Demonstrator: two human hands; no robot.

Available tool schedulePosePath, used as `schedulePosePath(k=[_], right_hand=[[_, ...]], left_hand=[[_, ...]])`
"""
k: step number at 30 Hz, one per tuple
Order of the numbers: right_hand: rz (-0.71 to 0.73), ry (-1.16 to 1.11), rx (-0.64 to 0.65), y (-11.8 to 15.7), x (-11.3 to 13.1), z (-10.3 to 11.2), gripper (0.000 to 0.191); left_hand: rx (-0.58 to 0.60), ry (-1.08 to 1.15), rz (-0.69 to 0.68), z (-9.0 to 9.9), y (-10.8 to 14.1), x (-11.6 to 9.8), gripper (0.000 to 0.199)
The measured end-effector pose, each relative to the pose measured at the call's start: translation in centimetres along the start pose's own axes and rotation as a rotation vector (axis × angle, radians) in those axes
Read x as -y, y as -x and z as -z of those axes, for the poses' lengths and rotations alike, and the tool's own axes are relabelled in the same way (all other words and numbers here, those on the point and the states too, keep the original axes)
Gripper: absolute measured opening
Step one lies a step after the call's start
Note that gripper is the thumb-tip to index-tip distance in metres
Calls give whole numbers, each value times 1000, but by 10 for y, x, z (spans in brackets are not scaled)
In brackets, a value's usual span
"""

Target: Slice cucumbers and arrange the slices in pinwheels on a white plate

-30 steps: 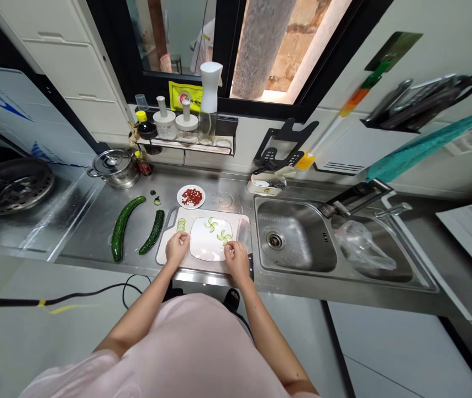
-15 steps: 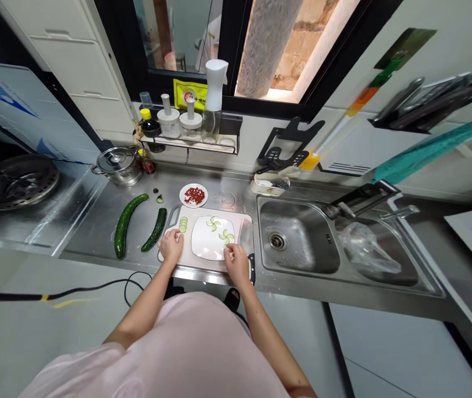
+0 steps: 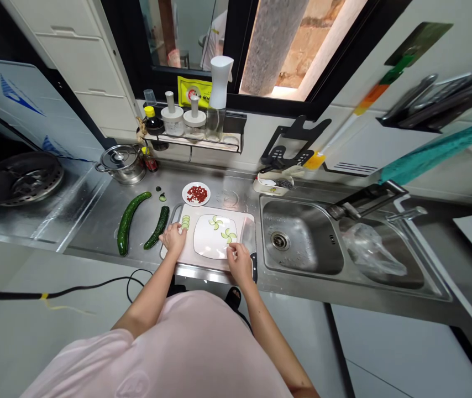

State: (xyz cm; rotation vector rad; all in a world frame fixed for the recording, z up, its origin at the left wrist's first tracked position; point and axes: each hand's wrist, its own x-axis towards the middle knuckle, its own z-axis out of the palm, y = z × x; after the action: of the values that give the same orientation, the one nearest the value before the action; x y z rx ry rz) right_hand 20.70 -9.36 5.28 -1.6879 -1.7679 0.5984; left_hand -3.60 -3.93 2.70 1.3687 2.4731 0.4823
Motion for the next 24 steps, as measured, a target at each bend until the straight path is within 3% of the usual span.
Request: schedulePosePath(k=[9,11,14,18,24], right_hand=[[0,-1,-11,1,-1,1,25],[2,-9,-11,1,-1,1,24],[16,-37,-17,-4,3,3,23],[61,-111,-43,-18,19,9,20],[134,-295,-81,-47,65,31,20]], left_hand=[[-4,172,57,0,-1,2,17],[9,309,95,0,-3,3,18],[57,684,121,6,-5,-1,25],[215,1133,60,31,0,-25,36],[440,1239,-114,93,26,-73,31]])
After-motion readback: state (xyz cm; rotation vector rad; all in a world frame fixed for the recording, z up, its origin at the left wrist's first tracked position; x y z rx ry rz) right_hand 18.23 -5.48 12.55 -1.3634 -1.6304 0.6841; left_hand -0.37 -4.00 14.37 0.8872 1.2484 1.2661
